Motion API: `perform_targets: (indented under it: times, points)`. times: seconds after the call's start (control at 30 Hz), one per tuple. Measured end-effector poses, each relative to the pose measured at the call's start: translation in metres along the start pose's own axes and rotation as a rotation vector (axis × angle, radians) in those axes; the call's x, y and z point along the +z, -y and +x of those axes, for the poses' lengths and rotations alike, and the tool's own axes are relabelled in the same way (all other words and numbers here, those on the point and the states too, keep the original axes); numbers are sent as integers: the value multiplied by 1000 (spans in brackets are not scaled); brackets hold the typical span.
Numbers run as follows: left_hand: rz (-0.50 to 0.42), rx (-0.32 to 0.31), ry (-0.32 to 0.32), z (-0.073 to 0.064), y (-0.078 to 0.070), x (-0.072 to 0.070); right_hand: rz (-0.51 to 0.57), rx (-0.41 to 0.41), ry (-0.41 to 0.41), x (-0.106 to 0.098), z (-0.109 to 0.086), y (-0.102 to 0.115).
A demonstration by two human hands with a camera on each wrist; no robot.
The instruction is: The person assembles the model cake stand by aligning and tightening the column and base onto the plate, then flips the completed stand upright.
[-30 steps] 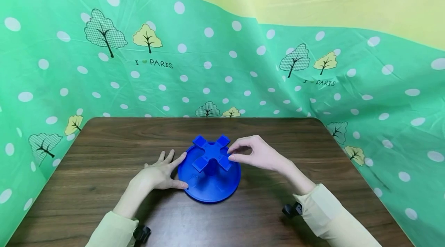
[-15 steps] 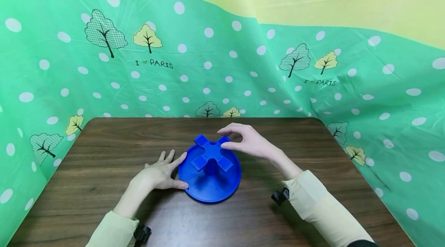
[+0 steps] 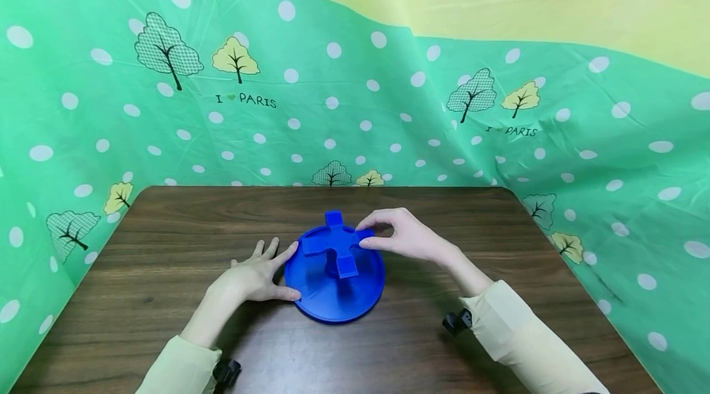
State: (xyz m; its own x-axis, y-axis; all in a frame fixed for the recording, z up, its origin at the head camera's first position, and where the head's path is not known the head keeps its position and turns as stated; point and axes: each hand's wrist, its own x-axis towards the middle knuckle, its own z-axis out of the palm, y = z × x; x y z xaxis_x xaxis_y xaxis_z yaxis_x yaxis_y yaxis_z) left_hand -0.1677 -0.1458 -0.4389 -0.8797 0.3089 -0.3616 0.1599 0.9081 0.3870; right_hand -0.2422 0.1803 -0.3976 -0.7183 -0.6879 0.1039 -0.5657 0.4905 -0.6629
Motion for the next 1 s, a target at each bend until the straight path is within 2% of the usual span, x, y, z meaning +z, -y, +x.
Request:
perform_targets:
  times: [0.17,0.3,0.5,0.6,0.7,0.83,1.0]
  points:
    - [-6,3,-4,-1,0,1,-32,-9,16,2,-13,5]
    - [-10,4,-1,-1,0,1,-56,-50,10,4,-20,13]
    - [-9,6,-4,-1,0,0,-70,-144,-185,0,-17,21]
    - [-7,2,-5,-1,-1,-1,-67,-152,-237,-2,-9,21]
    - [-7,-1,-4,-2,-1,0,-51,-124,-217,-2,-2,17]
    - [-10,-1,-5,-2,-2,0,-24,-70,-144,0,7,9]
    - [-8,-5,-6,-1,-2,0,-2,-45,-87,3,9,3]
